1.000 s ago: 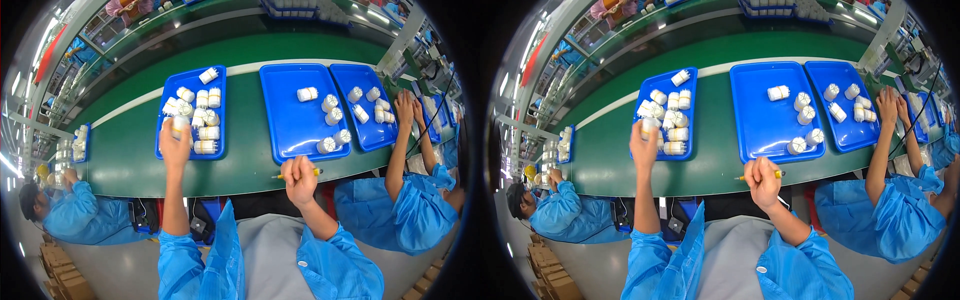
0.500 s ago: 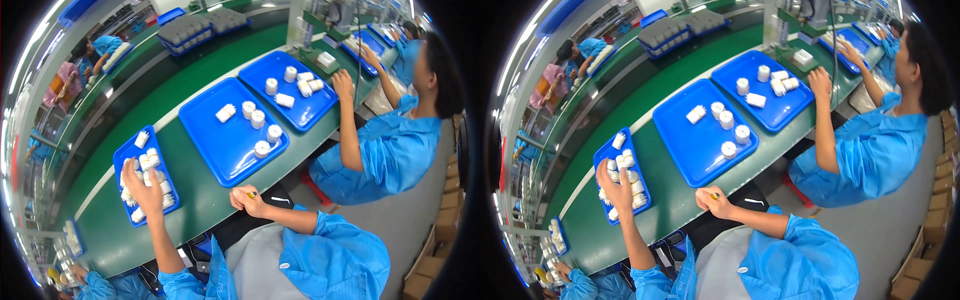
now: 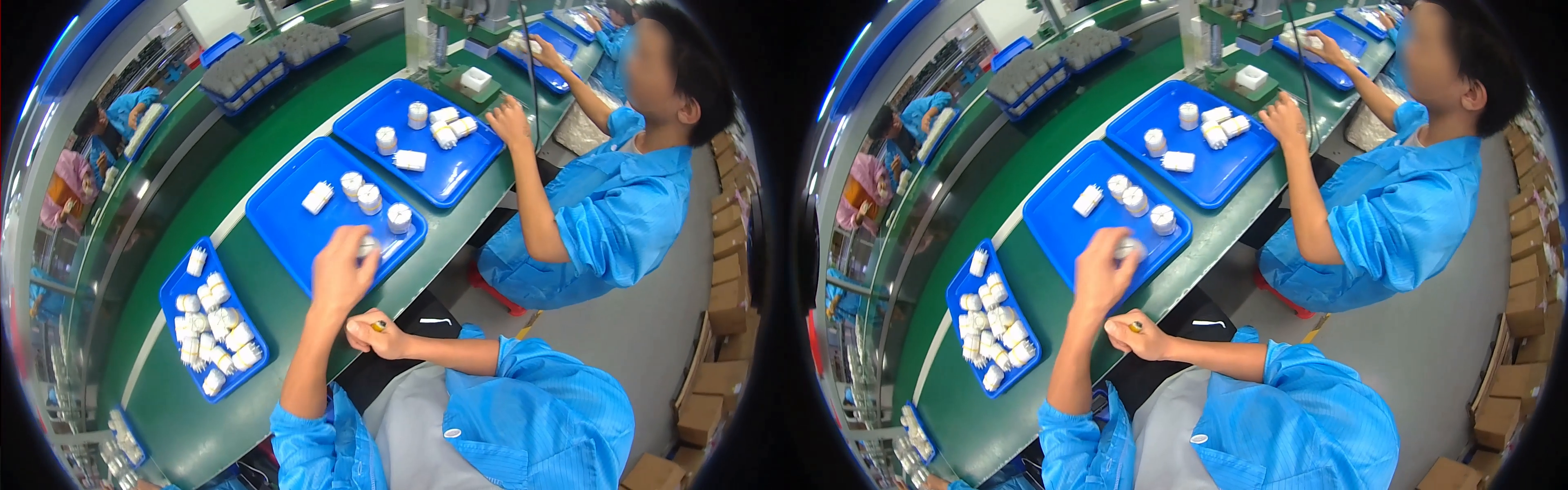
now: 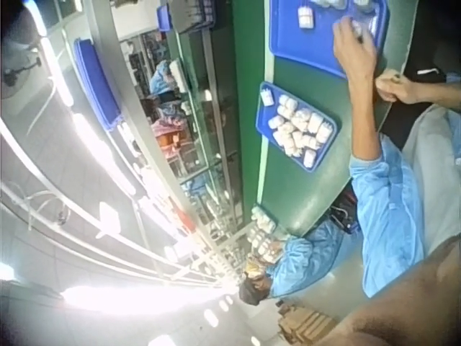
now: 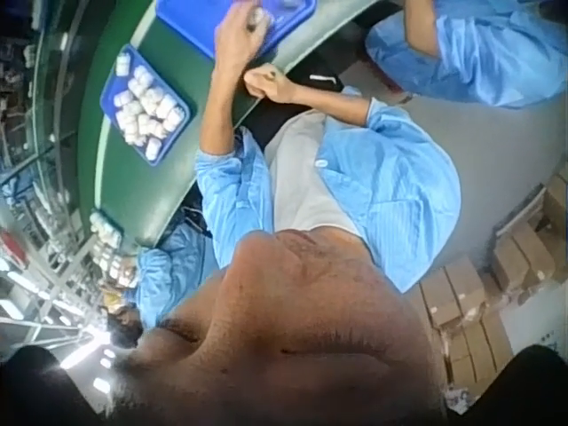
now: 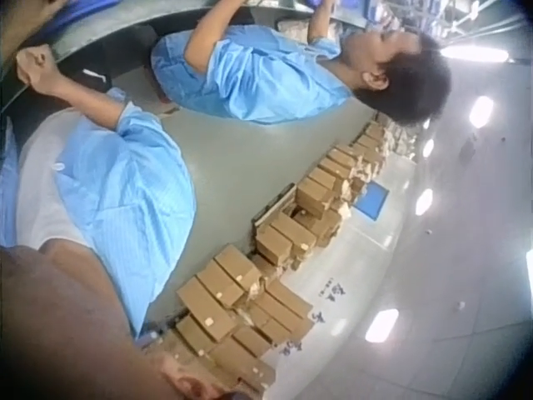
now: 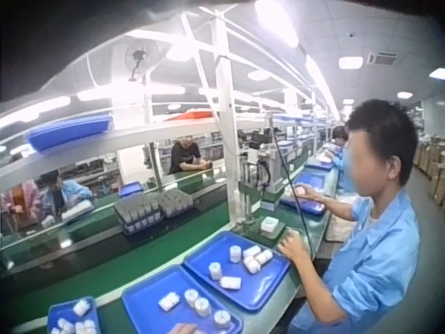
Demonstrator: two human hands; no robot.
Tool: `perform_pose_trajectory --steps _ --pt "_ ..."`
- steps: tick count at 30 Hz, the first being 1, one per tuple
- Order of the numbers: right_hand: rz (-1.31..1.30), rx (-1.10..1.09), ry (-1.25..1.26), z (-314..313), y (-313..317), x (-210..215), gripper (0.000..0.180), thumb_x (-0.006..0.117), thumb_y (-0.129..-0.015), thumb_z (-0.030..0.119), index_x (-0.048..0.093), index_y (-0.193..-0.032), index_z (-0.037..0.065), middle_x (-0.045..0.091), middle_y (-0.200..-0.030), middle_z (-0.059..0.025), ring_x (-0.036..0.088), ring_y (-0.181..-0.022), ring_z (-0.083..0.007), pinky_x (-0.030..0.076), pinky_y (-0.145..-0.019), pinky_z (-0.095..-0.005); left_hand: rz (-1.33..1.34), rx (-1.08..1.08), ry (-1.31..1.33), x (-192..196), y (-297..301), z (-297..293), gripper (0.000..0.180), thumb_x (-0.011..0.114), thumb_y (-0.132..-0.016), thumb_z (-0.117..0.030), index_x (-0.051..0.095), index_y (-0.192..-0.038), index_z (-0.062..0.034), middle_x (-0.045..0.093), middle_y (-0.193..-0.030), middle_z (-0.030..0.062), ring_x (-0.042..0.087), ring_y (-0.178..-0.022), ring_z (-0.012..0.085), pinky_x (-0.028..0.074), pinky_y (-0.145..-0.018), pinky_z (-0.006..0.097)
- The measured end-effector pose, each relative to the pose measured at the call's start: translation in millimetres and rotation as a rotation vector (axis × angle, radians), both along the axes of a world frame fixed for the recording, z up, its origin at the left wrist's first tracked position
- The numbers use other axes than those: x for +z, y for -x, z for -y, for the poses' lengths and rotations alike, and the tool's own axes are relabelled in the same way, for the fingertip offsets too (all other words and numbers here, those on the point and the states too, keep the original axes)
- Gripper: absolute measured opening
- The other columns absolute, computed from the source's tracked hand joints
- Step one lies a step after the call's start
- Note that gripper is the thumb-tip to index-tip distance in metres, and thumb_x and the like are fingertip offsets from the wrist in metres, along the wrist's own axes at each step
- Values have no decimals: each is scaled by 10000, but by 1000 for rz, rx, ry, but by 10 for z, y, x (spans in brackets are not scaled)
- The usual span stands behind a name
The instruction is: The person assembles or applies material to small white cylindrical plastic components on a production line using a specialized assembly tool.
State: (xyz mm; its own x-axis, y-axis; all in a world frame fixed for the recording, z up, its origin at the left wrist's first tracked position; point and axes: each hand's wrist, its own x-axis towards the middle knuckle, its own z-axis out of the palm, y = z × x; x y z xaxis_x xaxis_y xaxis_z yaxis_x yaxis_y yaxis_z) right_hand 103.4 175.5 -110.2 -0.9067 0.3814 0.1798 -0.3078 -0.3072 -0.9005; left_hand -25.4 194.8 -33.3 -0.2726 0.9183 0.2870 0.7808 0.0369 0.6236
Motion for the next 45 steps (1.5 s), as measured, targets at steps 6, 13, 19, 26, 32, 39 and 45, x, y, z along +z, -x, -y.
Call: perform_pose_trajectory --steps 6,13,19,26,32,39,45 --pt "-24 7 13 -33 -8 -31 457 424 -1030 301 392 -637 70 393 -543 0 341 -511 -82 287 -479 -282 51 386 -187 263 313 706 293 647 -800 -19 658 -1093 -26 635 -1047 128 647 -860 213 515 -627 294" --pt "21 -4 9 -22 -10 26 450 431 -1022 270 423 -631 48 434 -554 -9 387 -523 -89 315 -492 -278 -12 471 -30 -291 379 1094 262 660 -808 -53 655 -1070 -53 629 -1042 158 647 -829 329 538 -661 349" --pt "129 7 98 -55 2 96 314 486 -1005 235 483 -749 54 461 -592 10 405 -531 -64 314 -496 -244 484 554 -73 -331 322 1250 229 662 -865 -71 622 -1084 -17 638 -1024 115 653 -770 186 522 -631 280" --pt "76 -19 180 -63 183 460 246 656 -912 118 562 -1118 19 477 -634 66 414 -587 -1 319 -523 -197 1267 262 -490 -126 -135 1424 397 693 -873 -96 475 -1194 -13 611 -1127 133 645 -956 207 573 -760 299" --pt "102 99 12 -164 186 591 314 707 -860 87 566 -1132 18 474 -626 76 403 -590 11 314 -532 -196 979 269 -328 -111 -234 1558 548 754 -772 26 494 -1254 5 615 -1144 121 610 -1064 184 483 -935 327" --pt "51 12 130 -146 141 314 356 474 -991 331 580 -1013 -9 455 -578 16 383 -510 -58 297 -493 -224 1277 282 -496 88 -257 1612 539 715 -828 -186 503 -1272 37 629 -1136 185 657 -1000 296 511 -911 410" --pt "129 78 70 -63 65 140 336 486 -994 289 603 -874 -3 465 -587 3 405 -523 -59 308 -493 -229 1345 137 -661 215 -273 1605 608 711 -829 -203 440 -1317 39 578 -1200 229 616 -1098 369 518 -936 462"
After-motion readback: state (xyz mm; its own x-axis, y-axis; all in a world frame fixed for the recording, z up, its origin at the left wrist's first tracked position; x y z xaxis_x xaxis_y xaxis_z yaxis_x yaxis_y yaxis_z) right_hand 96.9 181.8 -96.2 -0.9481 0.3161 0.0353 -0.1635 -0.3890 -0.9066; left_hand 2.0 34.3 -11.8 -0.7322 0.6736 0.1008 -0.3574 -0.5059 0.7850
